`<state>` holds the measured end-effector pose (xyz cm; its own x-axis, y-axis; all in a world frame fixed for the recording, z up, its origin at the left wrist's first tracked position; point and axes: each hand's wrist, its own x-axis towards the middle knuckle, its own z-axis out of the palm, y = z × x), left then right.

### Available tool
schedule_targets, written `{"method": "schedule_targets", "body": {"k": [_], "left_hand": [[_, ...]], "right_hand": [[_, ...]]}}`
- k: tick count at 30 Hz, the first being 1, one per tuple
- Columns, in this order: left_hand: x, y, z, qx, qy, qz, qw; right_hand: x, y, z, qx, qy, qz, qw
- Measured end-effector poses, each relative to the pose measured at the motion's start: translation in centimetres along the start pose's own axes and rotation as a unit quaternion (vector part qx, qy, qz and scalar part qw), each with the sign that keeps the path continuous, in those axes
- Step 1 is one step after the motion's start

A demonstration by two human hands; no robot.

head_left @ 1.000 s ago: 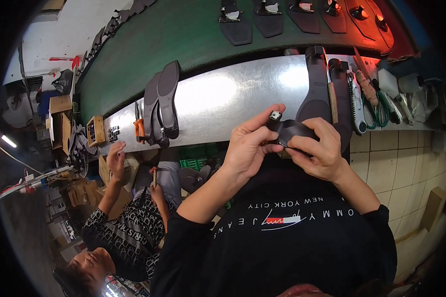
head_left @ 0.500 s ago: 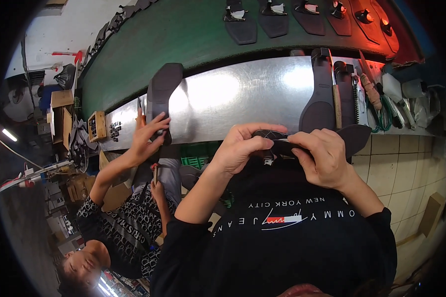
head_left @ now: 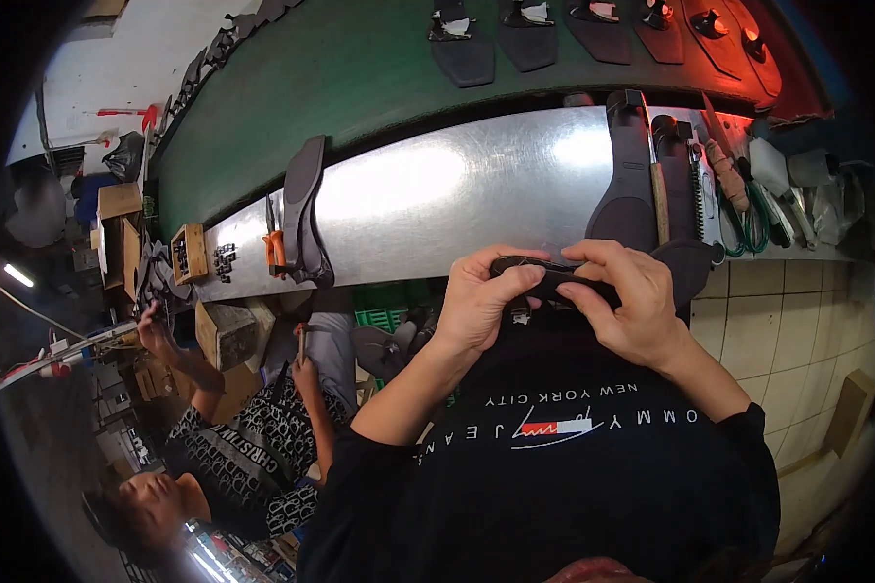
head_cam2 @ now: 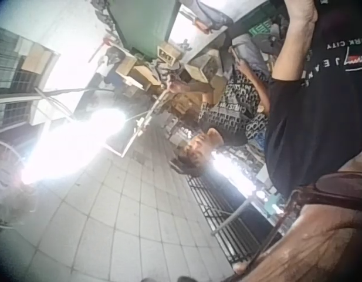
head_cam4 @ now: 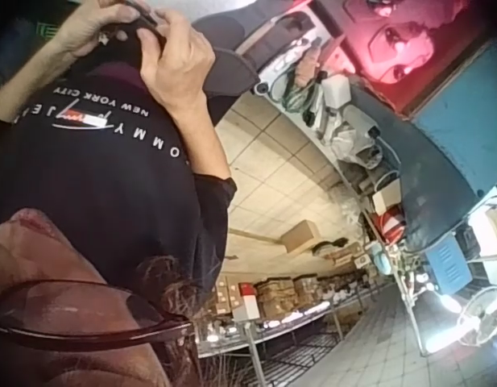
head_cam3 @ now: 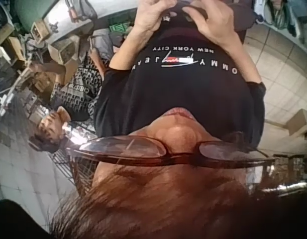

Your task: Manually assemble or finish footwear components by applying adhesives, trimming edges, and attaching small parts at a manufacturing station.

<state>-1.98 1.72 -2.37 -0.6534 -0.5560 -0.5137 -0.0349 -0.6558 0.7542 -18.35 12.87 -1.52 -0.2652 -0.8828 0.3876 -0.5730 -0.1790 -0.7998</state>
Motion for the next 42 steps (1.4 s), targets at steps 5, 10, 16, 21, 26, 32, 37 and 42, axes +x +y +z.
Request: {"method": "schedule_targets", "body": {"k": [5, 10, 16, 21, 26, 32, 37, 42], "left_hand": [[0.2, -0.3, 0.1, 0.019, 0.012, 0.02, 1.0], [0.5, -0.5, -0.2, 0.05, 0.004, 0.011, 0.999], [0.4, 0.2, -0.1, -0.002, -0.045, -0.002, 0.999], [0.2, 1.2, 0.1, -0.005, -0.01, 0.058, 0.998], [0.5, 1.7, -1.9, -0.085, 0.055, 0.14, 0.985], [0.2, 0.9, -1.3, -0.079, 0.065, 0.149, 0.983], [0.3, 0.6, -0.9, -0.081, 0.068, 0.139, 0.985], [0.4, 0.8, -0.8, -0.078, 0.035, 0.131, 0.988]], "right_hand": [[-0.1, 0.2, 0.4, -0.008, 0.003, 0.006, 1.0], [-0.3, 0.3, 0.6, -0.006, 0.002, 0.024, 1.0], [1.8, 0.0, -1.2, 0.134, -0.1, 0.187, 0.968], [3.7, -0.2, -2.6, -0.048, 0.009, -0.043, 0.998], [2.9, 4.4, -5.9, -0.136, 0.263, 0.011, 0.955], [0.0, 9.0, -4.2, -0.316, 0.118, 0.148, 0.93], [0.5, 9.6, -4.2, -0.325, 0.106, 0.168, 0.925], [1.8, 9.3, -3.7, -0.343, 0.09, 0.195, 0.915]]}}
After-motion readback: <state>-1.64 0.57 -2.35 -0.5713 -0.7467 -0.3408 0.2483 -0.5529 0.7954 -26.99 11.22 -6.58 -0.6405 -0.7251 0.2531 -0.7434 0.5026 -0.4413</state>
